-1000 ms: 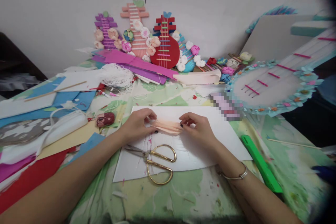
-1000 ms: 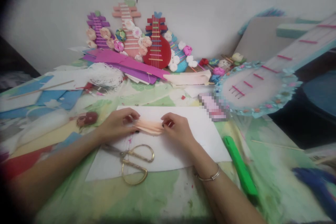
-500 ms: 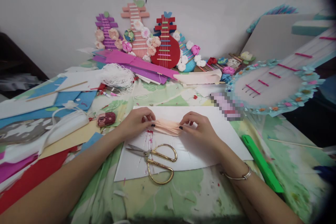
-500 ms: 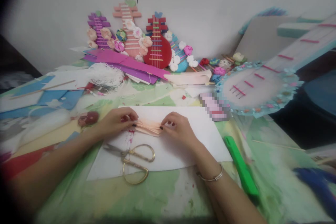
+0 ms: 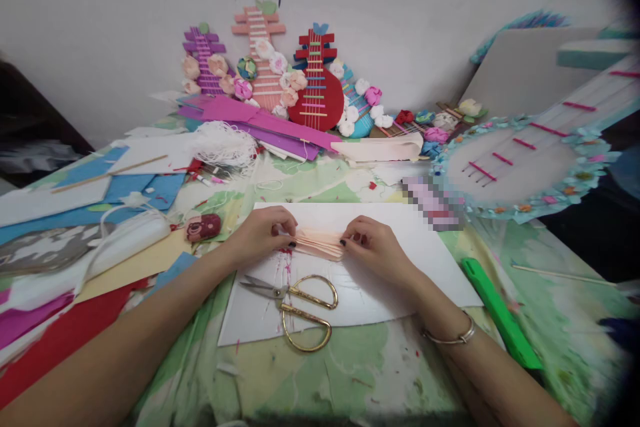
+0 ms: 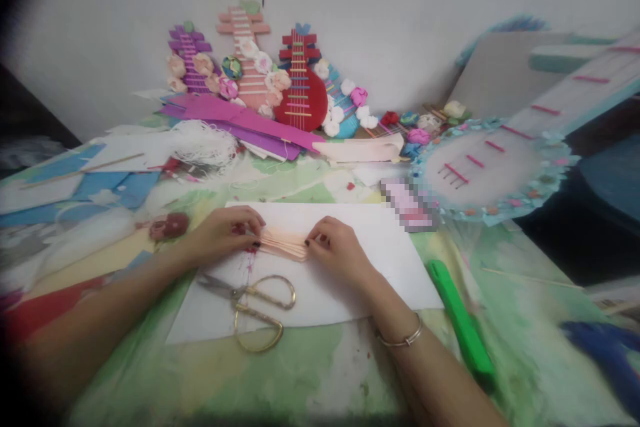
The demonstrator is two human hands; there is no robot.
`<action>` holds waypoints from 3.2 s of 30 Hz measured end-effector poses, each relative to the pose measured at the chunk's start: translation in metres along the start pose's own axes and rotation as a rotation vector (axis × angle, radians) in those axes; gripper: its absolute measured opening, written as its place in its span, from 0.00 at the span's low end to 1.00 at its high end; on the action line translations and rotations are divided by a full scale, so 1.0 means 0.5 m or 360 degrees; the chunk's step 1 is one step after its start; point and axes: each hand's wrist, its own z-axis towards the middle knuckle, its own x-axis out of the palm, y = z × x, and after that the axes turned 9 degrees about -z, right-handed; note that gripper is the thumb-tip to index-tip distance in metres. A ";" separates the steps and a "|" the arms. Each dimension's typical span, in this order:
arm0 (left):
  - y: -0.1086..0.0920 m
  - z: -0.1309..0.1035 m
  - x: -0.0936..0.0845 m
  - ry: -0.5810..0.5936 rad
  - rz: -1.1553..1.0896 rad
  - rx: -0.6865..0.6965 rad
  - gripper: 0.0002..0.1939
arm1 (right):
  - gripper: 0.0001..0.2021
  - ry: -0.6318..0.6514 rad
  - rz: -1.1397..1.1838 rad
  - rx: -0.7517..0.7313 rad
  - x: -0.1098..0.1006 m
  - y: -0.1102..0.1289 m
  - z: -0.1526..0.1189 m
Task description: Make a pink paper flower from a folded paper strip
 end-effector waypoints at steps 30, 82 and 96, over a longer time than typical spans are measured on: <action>-0.006 -0.001 0.015 0.0065 0.0145 0.0115 0.05 | 0.04 -0.0030 -0.0078 0.0080 0.004 -0.004 0.001; 0.001 0.024 0.049 0.0141 0.0363 0.0283 0.16 | 0.05 -0.0041 0.0055 0.0109 0.036 -0.012 0.023; -0.029 0.031 0.063 0.0085 0.0334 -0.0040 0.03 | 0.06 -0.0007 0.0071 -0.0073 0.032 0.009 0.013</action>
